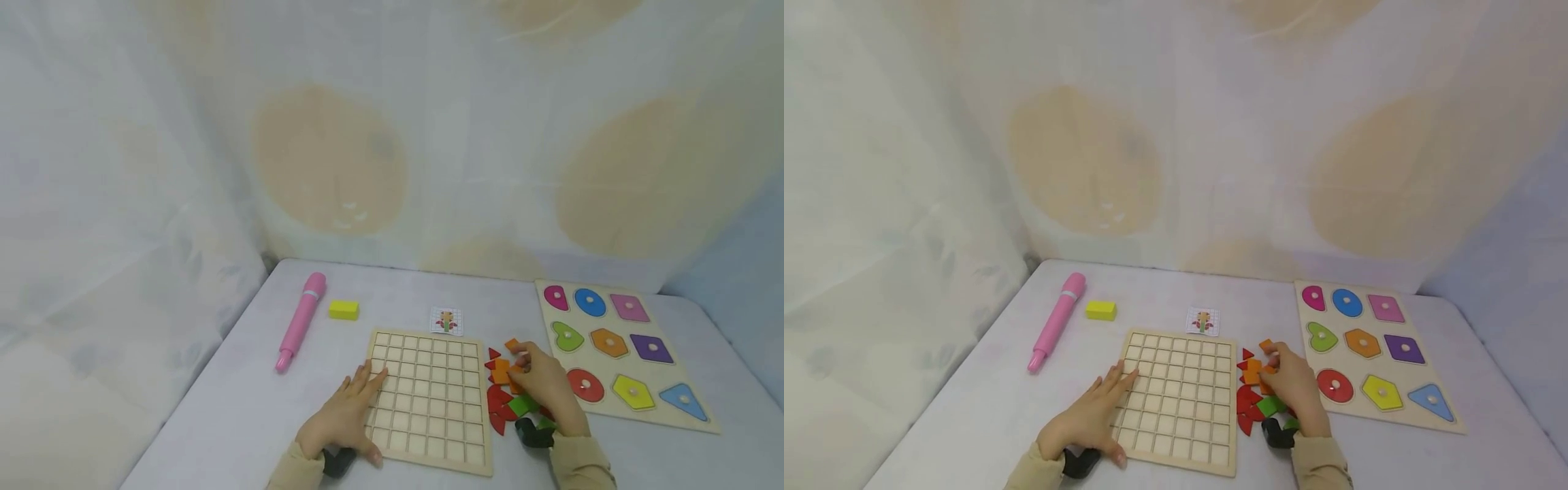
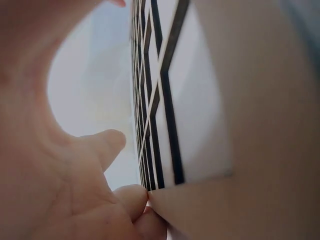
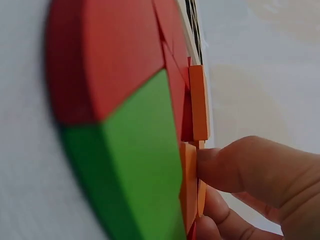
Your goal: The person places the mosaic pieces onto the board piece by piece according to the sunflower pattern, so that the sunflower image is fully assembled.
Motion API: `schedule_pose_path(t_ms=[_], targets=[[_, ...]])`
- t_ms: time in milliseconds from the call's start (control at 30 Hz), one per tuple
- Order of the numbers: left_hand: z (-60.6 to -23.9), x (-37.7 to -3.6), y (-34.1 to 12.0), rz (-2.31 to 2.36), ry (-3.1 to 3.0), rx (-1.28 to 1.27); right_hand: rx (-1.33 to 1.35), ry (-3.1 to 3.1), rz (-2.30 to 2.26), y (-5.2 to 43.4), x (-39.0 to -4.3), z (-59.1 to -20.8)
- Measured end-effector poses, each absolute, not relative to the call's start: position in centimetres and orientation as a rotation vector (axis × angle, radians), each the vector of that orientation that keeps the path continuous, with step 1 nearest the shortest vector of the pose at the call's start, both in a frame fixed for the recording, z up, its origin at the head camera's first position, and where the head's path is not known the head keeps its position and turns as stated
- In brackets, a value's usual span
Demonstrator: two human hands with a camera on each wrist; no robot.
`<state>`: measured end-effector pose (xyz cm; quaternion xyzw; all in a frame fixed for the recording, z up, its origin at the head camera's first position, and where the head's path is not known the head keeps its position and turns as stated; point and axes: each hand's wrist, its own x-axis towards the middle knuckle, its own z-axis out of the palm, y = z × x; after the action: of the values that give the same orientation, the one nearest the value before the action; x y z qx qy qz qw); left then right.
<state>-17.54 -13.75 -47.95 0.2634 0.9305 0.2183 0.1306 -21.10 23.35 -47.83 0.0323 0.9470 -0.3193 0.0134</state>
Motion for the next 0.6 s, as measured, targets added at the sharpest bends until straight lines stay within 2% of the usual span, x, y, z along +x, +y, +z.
schedule_pose_path(t_ms=[600], targets=[[-47.4, -16.3, -14.6, 0.658, 2.762, 0.613, 0.197, 2.932, -0.957, 24.5, -20.5, -47.3]])
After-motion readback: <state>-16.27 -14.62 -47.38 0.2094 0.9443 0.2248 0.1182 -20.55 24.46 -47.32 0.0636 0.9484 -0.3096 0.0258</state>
